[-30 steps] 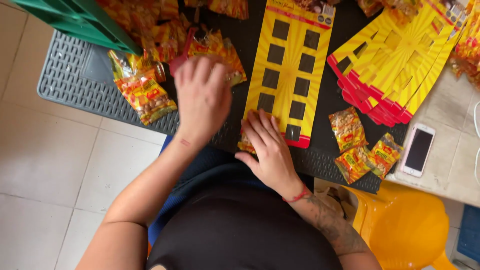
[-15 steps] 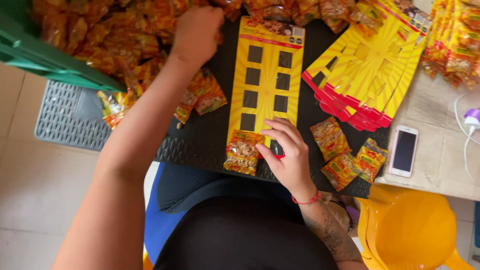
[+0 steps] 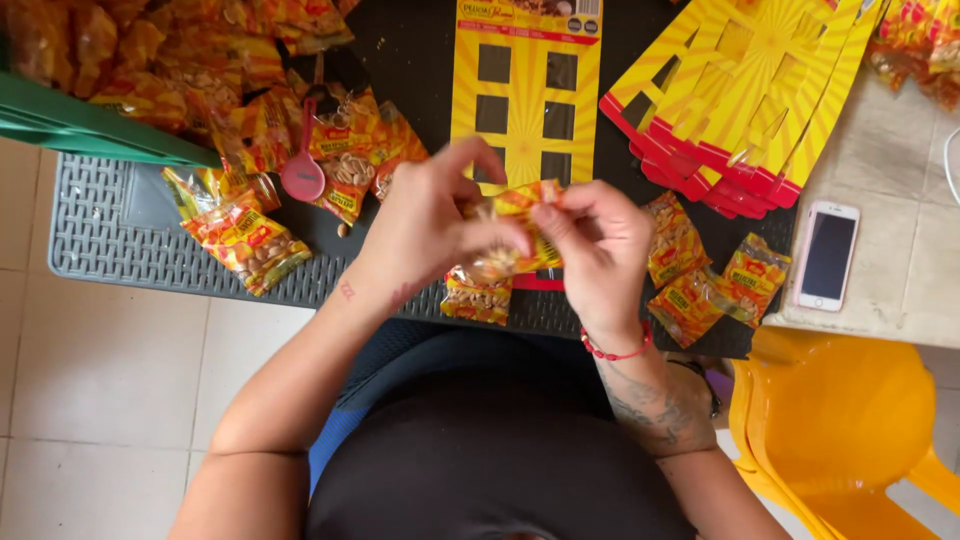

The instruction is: Filling yellow cardboard display strips with small snack packets

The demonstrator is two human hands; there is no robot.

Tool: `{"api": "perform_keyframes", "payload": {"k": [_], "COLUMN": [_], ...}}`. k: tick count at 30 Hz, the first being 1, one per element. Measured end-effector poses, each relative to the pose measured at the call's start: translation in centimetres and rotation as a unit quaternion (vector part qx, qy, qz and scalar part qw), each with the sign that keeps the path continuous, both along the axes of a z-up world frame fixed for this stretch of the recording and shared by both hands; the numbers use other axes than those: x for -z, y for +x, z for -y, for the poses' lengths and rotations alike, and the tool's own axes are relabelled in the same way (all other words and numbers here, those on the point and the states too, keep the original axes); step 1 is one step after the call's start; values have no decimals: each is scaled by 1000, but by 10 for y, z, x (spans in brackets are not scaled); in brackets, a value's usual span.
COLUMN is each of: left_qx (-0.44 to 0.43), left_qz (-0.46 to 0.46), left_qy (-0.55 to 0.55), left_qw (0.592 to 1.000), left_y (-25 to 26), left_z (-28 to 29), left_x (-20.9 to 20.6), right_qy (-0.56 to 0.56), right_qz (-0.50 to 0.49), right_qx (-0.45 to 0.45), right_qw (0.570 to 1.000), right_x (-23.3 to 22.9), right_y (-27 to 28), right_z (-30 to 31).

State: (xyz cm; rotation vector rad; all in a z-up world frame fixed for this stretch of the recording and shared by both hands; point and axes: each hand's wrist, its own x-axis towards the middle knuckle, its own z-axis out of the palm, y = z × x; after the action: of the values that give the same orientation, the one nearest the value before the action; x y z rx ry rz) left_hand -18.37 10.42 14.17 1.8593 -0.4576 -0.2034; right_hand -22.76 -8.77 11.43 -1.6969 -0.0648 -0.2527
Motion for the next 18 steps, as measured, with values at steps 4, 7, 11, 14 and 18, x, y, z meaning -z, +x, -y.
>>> {"api": "perform_keyframes", "payload": {"k": [4,7,11,14,18], "left_qx": [42,3,-116,-120,-96], "left_qz": [-30,-42,-78,-123,-155], "left_qy": [-75,-209,-289,-308,-315], "left_qw": [996,977,947,936,932], "left_y": [-9,-15,-26,-40,-48], "left_z": [3,9,9,18,24], "left_x": [25,51,78,62,42], "right_qy": [-38,39,151,226,286], "right_qz": [66,60,-92,-157,-163], "right_qx": [15,81,21,5,0], "right_qw": [997,994,984,961,944], "right_x": [4,18,19,30,50], "right_y": [6,-5,-28,-36,-42], "right_z": [21,29,19,23,31]}}
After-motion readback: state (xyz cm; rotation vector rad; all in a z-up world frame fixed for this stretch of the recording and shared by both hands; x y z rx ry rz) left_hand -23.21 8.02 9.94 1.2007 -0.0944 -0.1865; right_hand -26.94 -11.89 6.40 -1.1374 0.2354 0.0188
